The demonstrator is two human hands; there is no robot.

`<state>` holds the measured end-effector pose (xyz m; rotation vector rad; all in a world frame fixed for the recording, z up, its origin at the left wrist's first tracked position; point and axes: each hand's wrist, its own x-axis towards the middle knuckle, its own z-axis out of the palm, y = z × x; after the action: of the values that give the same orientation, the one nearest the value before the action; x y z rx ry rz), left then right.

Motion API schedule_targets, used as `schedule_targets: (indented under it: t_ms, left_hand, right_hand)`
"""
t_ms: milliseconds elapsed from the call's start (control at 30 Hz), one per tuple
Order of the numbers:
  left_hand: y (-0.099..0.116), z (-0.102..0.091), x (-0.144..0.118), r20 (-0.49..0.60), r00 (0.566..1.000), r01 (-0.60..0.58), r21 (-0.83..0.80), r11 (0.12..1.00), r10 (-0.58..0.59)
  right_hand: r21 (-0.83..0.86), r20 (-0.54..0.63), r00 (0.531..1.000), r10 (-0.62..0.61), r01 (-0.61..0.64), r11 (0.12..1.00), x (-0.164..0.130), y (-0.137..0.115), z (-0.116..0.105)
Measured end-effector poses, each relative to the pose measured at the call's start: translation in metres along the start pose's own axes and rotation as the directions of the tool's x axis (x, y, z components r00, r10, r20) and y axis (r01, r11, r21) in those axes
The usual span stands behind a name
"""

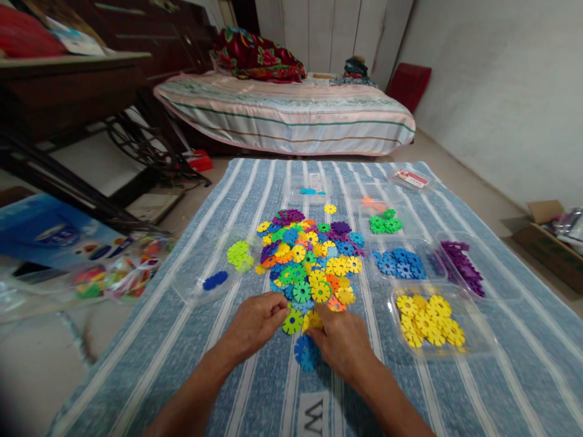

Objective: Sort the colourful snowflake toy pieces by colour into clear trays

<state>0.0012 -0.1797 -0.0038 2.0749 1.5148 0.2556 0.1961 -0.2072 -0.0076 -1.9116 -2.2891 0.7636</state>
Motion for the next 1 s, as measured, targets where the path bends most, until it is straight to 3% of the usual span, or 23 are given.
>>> schedule_targets:
  t_ms: [233,400,500,600,667,733,867,933,1000]
  left_hand:
    - [-0.001,0.003,0.0,-0.026,1.0,0.0,-0.008,1.0,-0.001]
    - [-0.001,0.002,0.001,-0.023,1.0,0.003,-0.005,1.0,-0.003]
    - [0.0,0.001,0.001,-0.007,1.0,0.009,0.002,1.0,-0.009]
    - [0.0,0.0,0.002,-0.002,1.0,0.008,0.004,1.0,-0.008]
    - [-0.001,0.001,0.003,-0.009,1.0,0.001,0.002,1.0,-0.001]
    - [-0.001,0.001,0.003,-0.015,1.0,0.0,0.005,1.0,0.0]
    - [0.001,0.0,0.0,-0.012,1.0,-0.004,0.014,1.0,0.004]
    - [0.005,-0.001,-0.003,0.001,1.0,-0.013,0.008,1.0,0.013]
    - [0.009,-0.002,-0.006,0.02,0.999,-0.034,-0.011,0.999,0.035]
  right_hand:
    - [0.173,-0.079,0.997,-0.021,0.034,0.984,-0.003,0.002,0.002]
    - [0.282,-0.249,0.969,-0.003,0.075,0.957,-0.024,0.017,-0.027]
    - [0.2,-0.443,0.891,0.104,-0.015,0.98,-0.045,0.041,-0.055]
    - [0.052,-0.615,0.741,0.27,-0.304,0.951,-0.064,0.067,-0.074]
    - [-0.007,-0.658,0.685,0.313,-0.42,0.907,-0.073,0.076,-0.074]
    - [-0.001,-0.605,0.74,0.294,-0.37,0.929,-0.075,0.074,-0.066]
    - [0.073,-0.304,0.945,0.123,-0.106,0.992,-0.063,0.045,-0.033]
    - [0.073,-0.144,0.989,0.028,-0.017,0.997,-0.054,0.029,-0.018]
    - [0.057,-0.036,0.999,-0.036,0.038,0.998,-0.046,0.016,-0.008]
